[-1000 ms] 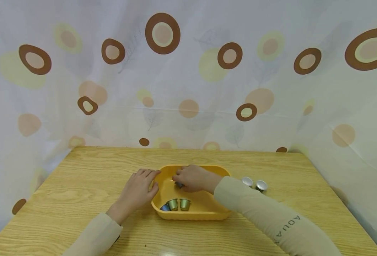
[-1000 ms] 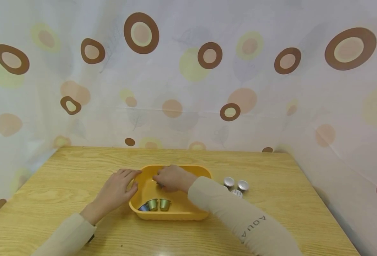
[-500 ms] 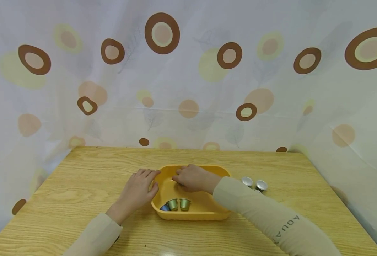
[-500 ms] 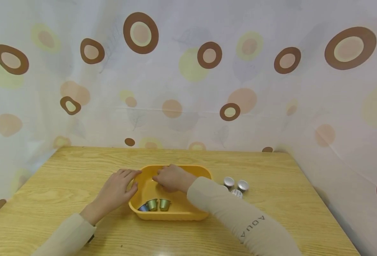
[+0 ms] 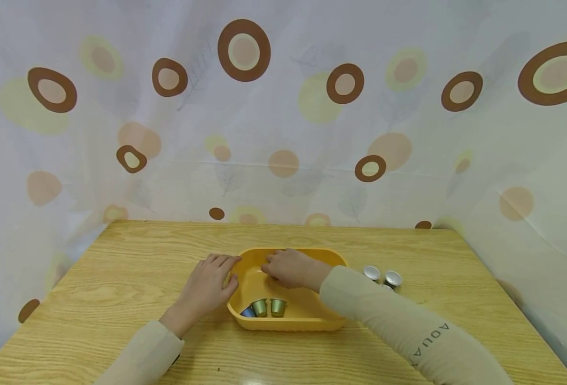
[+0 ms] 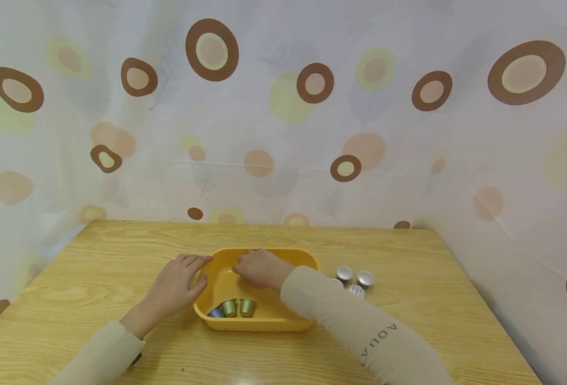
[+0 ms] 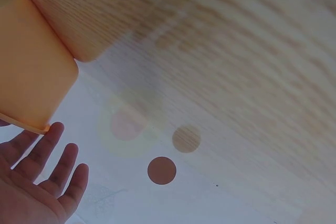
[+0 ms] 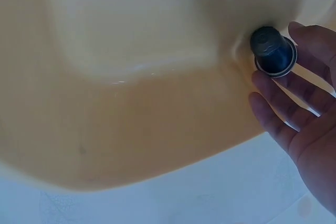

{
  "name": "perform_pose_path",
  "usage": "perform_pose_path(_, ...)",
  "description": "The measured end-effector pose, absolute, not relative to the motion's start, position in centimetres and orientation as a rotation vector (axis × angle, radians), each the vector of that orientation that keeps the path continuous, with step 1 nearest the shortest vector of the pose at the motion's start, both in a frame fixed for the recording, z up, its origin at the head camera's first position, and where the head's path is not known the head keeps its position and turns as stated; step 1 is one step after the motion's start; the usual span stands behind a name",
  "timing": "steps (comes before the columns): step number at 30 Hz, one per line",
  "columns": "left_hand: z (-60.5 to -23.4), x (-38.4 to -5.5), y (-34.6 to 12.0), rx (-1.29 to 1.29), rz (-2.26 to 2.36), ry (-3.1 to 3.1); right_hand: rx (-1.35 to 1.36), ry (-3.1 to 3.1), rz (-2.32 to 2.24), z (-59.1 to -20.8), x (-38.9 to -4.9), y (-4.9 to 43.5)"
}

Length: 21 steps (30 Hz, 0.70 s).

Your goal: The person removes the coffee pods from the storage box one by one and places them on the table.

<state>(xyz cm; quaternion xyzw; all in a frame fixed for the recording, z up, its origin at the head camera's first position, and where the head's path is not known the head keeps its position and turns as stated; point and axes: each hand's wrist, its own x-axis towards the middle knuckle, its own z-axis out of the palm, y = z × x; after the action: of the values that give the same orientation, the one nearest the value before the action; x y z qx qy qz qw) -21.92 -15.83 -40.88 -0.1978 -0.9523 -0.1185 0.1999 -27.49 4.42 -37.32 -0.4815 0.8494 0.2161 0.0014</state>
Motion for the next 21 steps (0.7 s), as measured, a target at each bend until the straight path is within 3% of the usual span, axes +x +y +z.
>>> perform_pose_path(21, -40.87, -21.91, -15.82, -0.554, -0.324, -2.664, -1.544, 2.629, 0.678, -37.32, -27.18, 4.21)
